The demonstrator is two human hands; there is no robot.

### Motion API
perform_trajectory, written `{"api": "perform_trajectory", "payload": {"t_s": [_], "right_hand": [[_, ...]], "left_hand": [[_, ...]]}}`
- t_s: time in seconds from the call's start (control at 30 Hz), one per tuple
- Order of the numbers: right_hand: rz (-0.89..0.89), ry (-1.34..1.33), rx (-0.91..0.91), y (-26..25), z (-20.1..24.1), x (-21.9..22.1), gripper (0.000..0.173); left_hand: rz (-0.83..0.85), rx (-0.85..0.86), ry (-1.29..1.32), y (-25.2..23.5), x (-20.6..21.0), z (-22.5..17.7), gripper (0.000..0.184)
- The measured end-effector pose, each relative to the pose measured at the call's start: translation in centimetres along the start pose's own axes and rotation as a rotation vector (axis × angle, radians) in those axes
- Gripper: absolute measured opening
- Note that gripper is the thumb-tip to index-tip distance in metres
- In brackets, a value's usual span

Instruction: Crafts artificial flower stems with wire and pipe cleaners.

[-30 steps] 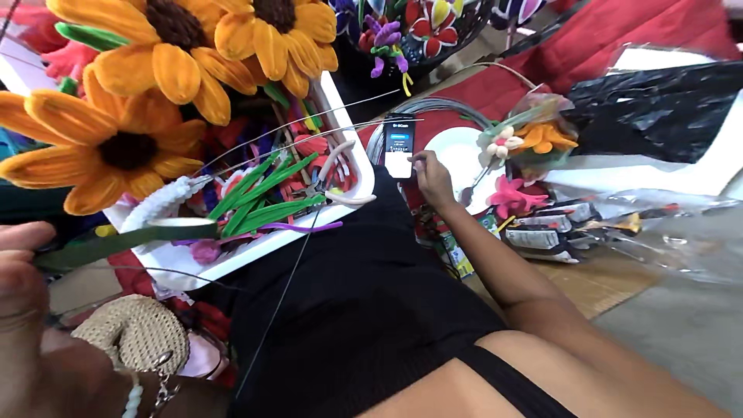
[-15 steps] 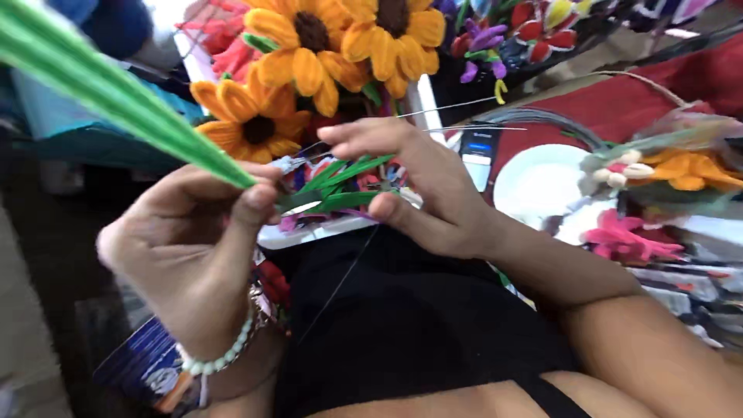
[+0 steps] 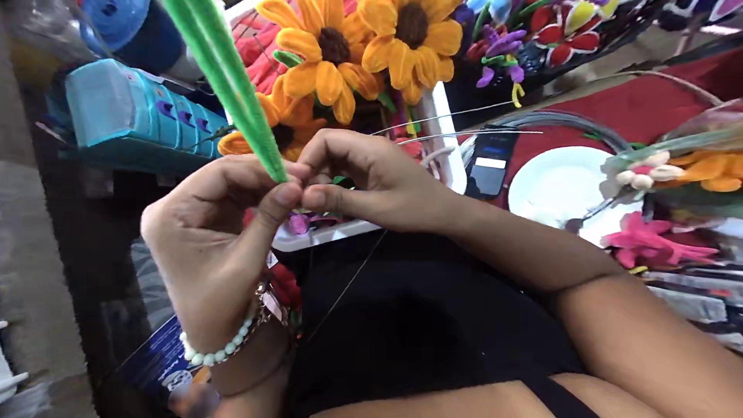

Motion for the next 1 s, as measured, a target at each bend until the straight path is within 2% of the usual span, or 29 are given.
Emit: {"api": "perform_trajectory", "payload": {"t_s": [0.1, 0.23, 0.4, 0.53, 0.7, 1.0], "right_hand": [[-0.096, 0.008, 0.000, 0.2, -0.1, -0.3, 0.014], [-0.213, 0.223, -0.125, 0.7, 1.0, -1.3, 0.010], [-0.303, 0.392, -0.240, 1.3, 2.0, -1.0, 0.008], [-0.301, 0.462, -0.274, 1.7, 2.6, -0.5, 0.008], [-0.268, 0.384, -0.221, 1.4, 2.5, -0.3, 0.007], [-0.186, 0.375, -0.164, 0.4, 2.7, -0.2, 0.017]], "left_hand": [[0.006, 0.015, 0.034, 0.3, -0.1, 1.1, 0.014], [-0.038, 0.000, -0.014, 0.7, -0.5, 2.5, 0.017], [-0.075, -0.008, -0.049, 1.1, 0.0, 2.8, 0.010], [-0.120, 0.017, -0.081, 1.7, -0.1, 2.3, 0.008], [-0.178, 0.022, -0.102, 2.3, -0.4, 2.3, 0.006], [-0.188, 0.007, 0.039, 1.2, 0.4, 0.4, 0.015]]}}
Point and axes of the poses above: each hand's wrist, its own y-axis away from the middle knuckle, its own x-axis out of the palm, z = x × y, the point moved 8 cm from there along -y, towards the middle knuckle, and after that the axes turned 2 degrees about z, right-handed, at the moved point
